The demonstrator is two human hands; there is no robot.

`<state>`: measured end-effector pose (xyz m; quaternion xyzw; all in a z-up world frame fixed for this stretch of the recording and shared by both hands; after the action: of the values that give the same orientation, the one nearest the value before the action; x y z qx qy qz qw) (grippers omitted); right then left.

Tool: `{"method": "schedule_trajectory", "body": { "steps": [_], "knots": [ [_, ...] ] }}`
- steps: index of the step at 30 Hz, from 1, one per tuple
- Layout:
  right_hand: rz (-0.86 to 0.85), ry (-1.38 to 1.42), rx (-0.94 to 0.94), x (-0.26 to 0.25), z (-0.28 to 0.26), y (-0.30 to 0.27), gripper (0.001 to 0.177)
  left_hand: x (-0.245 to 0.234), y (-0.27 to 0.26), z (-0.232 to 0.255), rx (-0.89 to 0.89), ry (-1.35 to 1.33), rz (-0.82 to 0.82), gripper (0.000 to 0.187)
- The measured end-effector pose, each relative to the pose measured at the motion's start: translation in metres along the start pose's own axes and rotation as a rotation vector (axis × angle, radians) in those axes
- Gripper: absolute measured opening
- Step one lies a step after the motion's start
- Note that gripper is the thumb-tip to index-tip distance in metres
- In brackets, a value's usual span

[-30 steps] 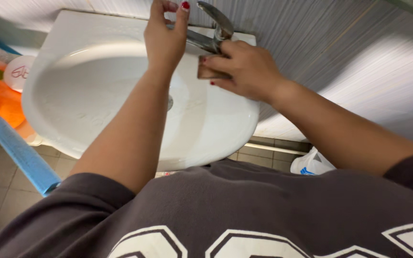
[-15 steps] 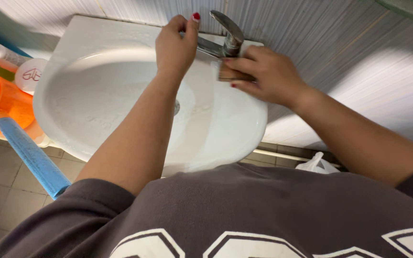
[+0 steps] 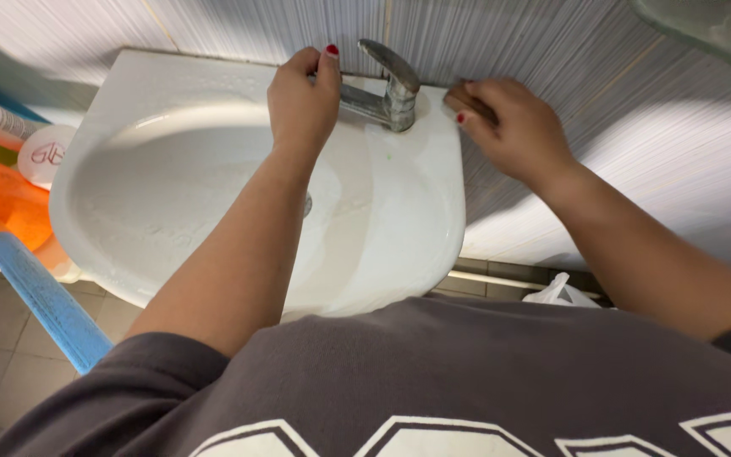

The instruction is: The person cleans a sink by applying liquid soap from a packet and scrubbing the surface with a small brush by hand, rinsing the sink with water, and wiping the faucet and basin edges.

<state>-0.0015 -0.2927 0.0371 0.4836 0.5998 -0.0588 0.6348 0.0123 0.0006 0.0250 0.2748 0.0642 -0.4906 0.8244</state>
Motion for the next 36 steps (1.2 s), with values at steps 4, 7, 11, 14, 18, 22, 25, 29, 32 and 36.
{"method": "schedule_trajectory", "body": {
  "steps": [4,7,11,14,18,22,25,29,32,36],
  "knots": [
    [-0.058,0.002,0.029,0.008,-0.002,0.011,0.034,0.001,-0.002,-0.002,-0.047,-0.055,-0.029,0.036],
    [-0.108,0.005,0.065,0.01,-0.013,0.024,0.034,0.0,-0.002,0.0,-0.068,-0.023,-0.046,0.037],
    [-0.178,0.079,0.142,-0.01,-0.028,-0.005,0.039,-0.004,0.0,-0.002,-0.045,0.05,-0.044,0.037],
    [-0.2,0.109,0.161,-0.016,-0.044,-0.042,0.041,-0.004,0.005,-0.009,-0.019,0.128,-0.065,0.038],
    [-0.147,0.009,0.163,-0.004,-0.032,-0.015,0.033,-0.007,0.008,-0.009,-0.104,0.184,-0.15,0.037],
    [-0.094,-0.098,0.148,-0.003,-0.04,0.013,0.032,-0.016,0.004,0.004,-0.11,0.293,-0.186,0.041],
    [-0.18,-0.133,0.099,-0.016,-0.076,-0.015,0.036,-0.021,-0.024,0.014,-0.102,0.35,-0.248,0.046],
    [-0.169,-0.214,-0.141,0.001,-0.108,-0.014,0.029,-0.025,-0.056,0.039,-0.155,0.362,-0.342,0.048],
    [-0.173,-0.359,-0.255,0.046,-0.133,0.002,0.027,-0.036,-0.057,0.054,-0.251,0.335,-0.386,0.048],
    [-0.499,-0.434,-0.297,0.057,-0.134,-0.006,0.014,-0.039,-0.055,0.057,-0.246,0.307,-0.411,0.049]
  ]
}}
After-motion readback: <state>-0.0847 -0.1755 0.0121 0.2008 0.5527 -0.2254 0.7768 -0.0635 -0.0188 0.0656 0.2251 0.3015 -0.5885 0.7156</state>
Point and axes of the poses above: each hand's wrist, its own y-axis towards the middle knuckle, its own x-axis out of the palm, z = x × y, the point moved 2 cm from there along y, towards the middle knuckle, and after that the axes turned 2 degrees about -y, right-handed, at the moved point
